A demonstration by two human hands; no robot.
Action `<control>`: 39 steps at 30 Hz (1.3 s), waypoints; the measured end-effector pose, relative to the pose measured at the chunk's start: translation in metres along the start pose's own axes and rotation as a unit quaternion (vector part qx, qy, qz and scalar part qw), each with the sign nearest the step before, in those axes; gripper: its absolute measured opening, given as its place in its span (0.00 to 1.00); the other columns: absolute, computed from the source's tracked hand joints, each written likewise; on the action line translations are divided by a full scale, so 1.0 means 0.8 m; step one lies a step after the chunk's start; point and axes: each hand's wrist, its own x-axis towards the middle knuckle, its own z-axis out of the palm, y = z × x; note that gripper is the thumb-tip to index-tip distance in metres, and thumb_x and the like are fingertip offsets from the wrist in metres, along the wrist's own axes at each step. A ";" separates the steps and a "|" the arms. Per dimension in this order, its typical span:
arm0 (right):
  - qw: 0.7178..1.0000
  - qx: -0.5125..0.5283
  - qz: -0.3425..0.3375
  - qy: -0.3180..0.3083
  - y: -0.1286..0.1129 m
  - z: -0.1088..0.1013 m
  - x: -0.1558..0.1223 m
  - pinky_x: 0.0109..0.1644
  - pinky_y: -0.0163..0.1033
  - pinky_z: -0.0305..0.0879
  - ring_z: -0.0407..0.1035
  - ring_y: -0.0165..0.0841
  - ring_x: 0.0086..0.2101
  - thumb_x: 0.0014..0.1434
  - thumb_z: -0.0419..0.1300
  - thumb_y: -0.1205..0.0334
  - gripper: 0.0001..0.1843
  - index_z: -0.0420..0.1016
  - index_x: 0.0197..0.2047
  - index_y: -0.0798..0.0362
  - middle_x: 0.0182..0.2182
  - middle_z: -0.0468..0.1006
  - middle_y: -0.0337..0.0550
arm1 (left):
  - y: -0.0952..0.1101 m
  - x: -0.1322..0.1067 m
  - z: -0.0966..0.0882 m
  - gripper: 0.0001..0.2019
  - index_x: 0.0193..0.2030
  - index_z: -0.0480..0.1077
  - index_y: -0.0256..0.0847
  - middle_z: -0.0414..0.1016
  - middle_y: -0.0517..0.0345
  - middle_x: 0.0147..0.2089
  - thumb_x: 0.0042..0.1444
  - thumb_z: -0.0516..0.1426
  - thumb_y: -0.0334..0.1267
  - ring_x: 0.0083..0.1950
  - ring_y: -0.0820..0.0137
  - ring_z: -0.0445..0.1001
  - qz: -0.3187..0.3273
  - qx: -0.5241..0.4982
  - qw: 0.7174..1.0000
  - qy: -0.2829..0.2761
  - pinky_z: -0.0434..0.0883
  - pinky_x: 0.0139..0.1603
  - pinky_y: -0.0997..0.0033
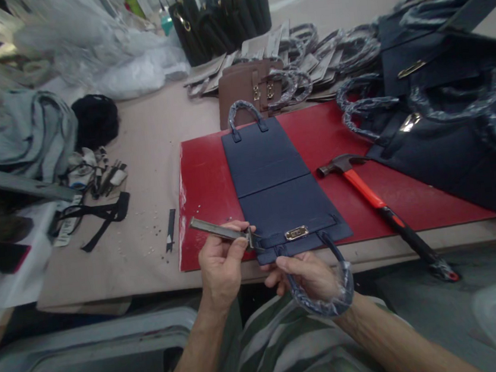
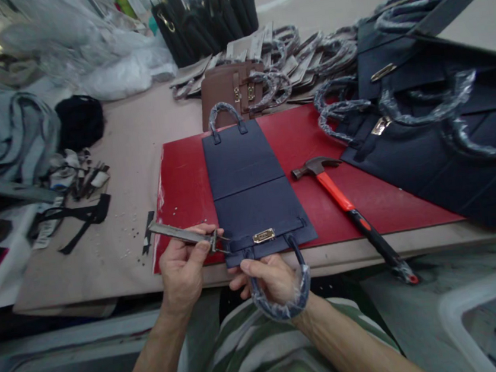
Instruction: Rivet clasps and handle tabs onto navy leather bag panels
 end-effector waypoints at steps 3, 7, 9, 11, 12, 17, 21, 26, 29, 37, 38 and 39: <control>1.000 -0.020 -0.007 0.011 0.006 0.001 -0.002 0.29 0.36 0.68 0.73 0.32 0.24 0.46 0.72 0.49 0.22 0.82 0.36 0.59 0.30 0.83 0.52 | 0.004 0.003 0.008 0.07 0.46 0.74 0.38 0.78 0.50 0.48 0.62 0.61 0.37 0.48 0.64 0.80 -0.009 0.038 0.999 -0.036 0.77 0.47 0.70; 0.999 -0.016 -0.036 0.005 0.009 0.005 -0.006 0.33 0.37 0.69 0.75 0.35 0.30 0.44 0.72 0.51 0.20 0.83 0.37 0.57 0.32 0.83 0.51 | -0.010 0.001 0.009 0.07 0.46 0.73 0.39 0.77 0.52 0.48 0.62 0.60 0.37 0.48 0.63 0.81 -0.018 -0.002 0.999 -0.026 0.77 0.48 0.68; 0.998 -0.014 -0.052 -0.008 0.008 0.005 -0.008 0.35 0.38 0.70 0.75 0.35 0.31 0.45 0.72 0.52 0.19 0.83 0.37 0.56 0.32 0.83 0.49 | -0.017 0.001 0.006 0.06 0.45 0.72 0.40 0.77 0.54 0.47 0.62 0.61 0.37 0.47 0.63 0.81 -0.023 -0.057 0.998 -0.012 0.77 0.49 0.66; 0.998 -0.033 -0.060 -0.019 0.007 0.002 -0.008 0.35 0.38 0.69 0.74 0.34 0.29 0.47 0.70 0.52 0.16 0.84 0.35 0.56 0.32 0.83 0.49 | -0.020 0.000 0.002 0.06 0.45 0.72 0.41 0.77 0.54 0.47 0.62 0.61 0.36 0.47 0.63 0.81 -0.031 -0.100 0.994 -0.007 0.77 0.49 0.64; 0.997 -0.044 -0.061 -0.024 0.006 0.000 -0.008 0.36 0.38 0.68 0.73 0.33 0.28 0.47 0.70 0.52 0.15 0.84 0.33 0.57 0.32 0.83 0.49 | -0.019 0.001 0.000 0.06 0.45 0.72 0.40 0.77 0.54 0.47 0.62 0.61 0.36 0.47 0.62 0.81 -0.033 -0.111 0.993 -0.009 0.78 0.49 0.64; 0.995 -0.064 -0.065 -0.040 0.004 -0.011 -0.004 0.40 0.40 0.67 0.72 0.34 0.31 0.49 0.69 0.53 0.14 0.84 0.33 0.56 0.32 0.82 0.48 | -0.012 0.001 -0.004 0.06 0.45 0.72 0.40 0.78 0.53 0.46 0.62 0.61 0.35 0.47 0.61 0.81 -0.008 -0.099 0.995 -0.028 0.78 0.49 0.63; 0.994 -0.062 -0.079 -0.051 0.003 -0.014 -0.001 0.41 0.41 0.67 0.72 0.34 0.31 0.48 0.69 0.53 0.14 0.84 0.32 0.56 0.30 0.81 0.47 | -0.012 -0.001 -0.002 0.06 0.45 0.72 0.40 0.78 0.53 0.46 0.62 0.61 0.35 0.47 0.60 0.82 0.004 -0.095 0.995 -0.031 0.78 0.48 0.63; 0.995 -0.063 -0.062 -0.035 0.002 -0.014 -0.003 0.44 0.42 0.68 0.72 0.35 0.32 0.48 0.69 0.53 0.14 0.84 0.31 0.57 0.29 0.81 0.47 | -0.007 -0.005 0.002 0.05 0.44 0.71 0.39 0.78 0.52 0.46 0.63 0.60 0.34 0.48 0.61 0.81 0.002 -0.053 0.998 -0.044 0.78 0.47 0.65; 0.996 -0.067 -0.060 -0.030 0.001 -0.013 -0.004 0.45 0.42 0.67 0.72 0.36 0.33 0.48 0.69 0.52 0.15 0.84 0.30 0.57 0.30 0.80 0.47 | -0.001 -0.005 0.003 0.04 0.44 0.71 0.39 0.77 0.52 0.46 0.63 0.59 0.34 0.48 0.62 0.81 0.008 -0.017 0.998 -0.053 0.78 0.45 0.68; 0.993 -0.078 -0.080 -0.031 0.001 -0.012 -0.002 0.45 0.42 0.67 0.72 0.36 0.33 0.49 0.69 0.49 0.16 0.84 0.30 0.55 0.29 0.81 0.46 | -0.004 -0.007 0.003 0.05 0.45 0.71 0.39 0.76 0.51 0.47 0.64 0.59 0.34 0.49 0.62 0.80 0.020 0.019 0.997 -0.066 0.77 0.47 0.67; 0.993 -0.077 -0.079 -0.029 0.001 -0.011 -0.003 0.45 0.42 0.67 0.72 0.36 0.33 0.48 0.69 0.49 0.16 0.84 0.30 0.55 0.29 0.81 0.46 | -0.004 -0.008 0.003 0.05 0.45 0.70 0.39 0.76 0.51 0.47 0.64 0.58 0.34 0.49 0.62 0.80 0.023 0.025 0.997 -0.066 0.77 0.47 0.67; 0.994 -0.074 -0.077 -0.026 0.001 -0.010 -0.003 0.44 0.42 0.67 0.72 0.36 0.33 0.48 0.70 0.49 0.16 0.84 0.30 0.55 0.29 0.81 0.46 | -0.004 -0.008 0.004 0.04 0.45 0.70 0.39 0.76 0.51 0.47 0.64 0.58 0.35 0.49 0.62 0.80 0.026 0.032 0.997 -0.065 0.77 0.48 0.67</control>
